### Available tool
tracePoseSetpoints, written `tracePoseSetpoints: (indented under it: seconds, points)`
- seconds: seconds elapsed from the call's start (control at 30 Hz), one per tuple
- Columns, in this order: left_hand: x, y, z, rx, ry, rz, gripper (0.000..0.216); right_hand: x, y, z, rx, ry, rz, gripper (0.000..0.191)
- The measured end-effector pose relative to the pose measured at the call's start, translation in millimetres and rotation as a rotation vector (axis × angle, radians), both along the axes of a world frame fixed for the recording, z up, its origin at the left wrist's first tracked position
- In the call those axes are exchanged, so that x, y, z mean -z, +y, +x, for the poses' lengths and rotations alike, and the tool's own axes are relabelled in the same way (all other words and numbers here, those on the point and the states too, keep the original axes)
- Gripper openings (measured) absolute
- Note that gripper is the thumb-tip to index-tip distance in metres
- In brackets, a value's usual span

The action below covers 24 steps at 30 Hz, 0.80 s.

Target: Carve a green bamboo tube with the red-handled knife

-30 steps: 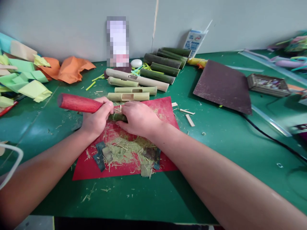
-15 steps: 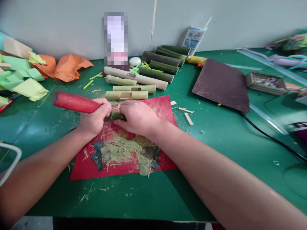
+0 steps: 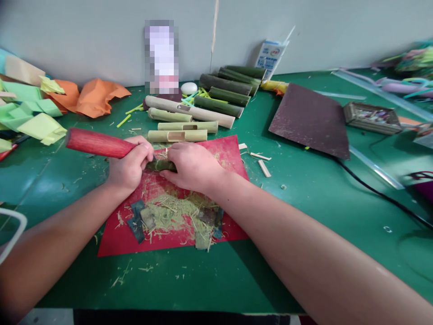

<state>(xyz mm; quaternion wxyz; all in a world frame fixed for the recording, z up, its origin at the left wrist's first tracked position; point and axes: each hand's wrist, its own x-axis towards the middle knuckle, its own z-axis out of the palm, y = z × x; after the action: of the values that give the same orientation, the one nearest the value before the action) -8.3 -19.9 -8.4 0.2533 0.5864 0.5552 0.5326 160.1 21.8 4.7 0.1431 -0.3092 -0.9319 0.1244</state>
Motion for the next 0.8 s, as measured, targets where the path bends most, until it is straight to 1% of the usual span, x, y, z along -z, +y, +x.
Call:
tracePoseSetpoints:
  seconds: [0.1, 0.37, 0.6, 0.7, 0.8]
  points:
    - [-0.4, 0.5, -1.0, -0.006, 0.012, 0.008, 0.027, -0.5, -0.2, -0.3, 0.006, -0.003, 0.000, 0.021]
    - [0.4, -0.3, 0.5, 0.025, 0.026, -0.031, 0.026, -0.2, -0.1, -0.8, -0.002, -0.003, 0.008, 0.022]
    - [-2.3, -0.2, -2.4, 0.067, 0.159, -0.009, 0.025, 0.2, 0.6, 0.7, -0.017, 0.012, -0.014, 0.021]
    - [-2.4, -1.4, -2.7, 0.082, 0.140, 0.010, 0.025, 0.8, 2.3, 1.5, -0.040, 0.031, -0.022, 0.020]
    - [-1.3, -3.8, -2.7, 0.128, 0.103, -0.019, 0.027, 1.9, 3.3, 1.5, -0.050, 0.055, -0.039, 0.019]
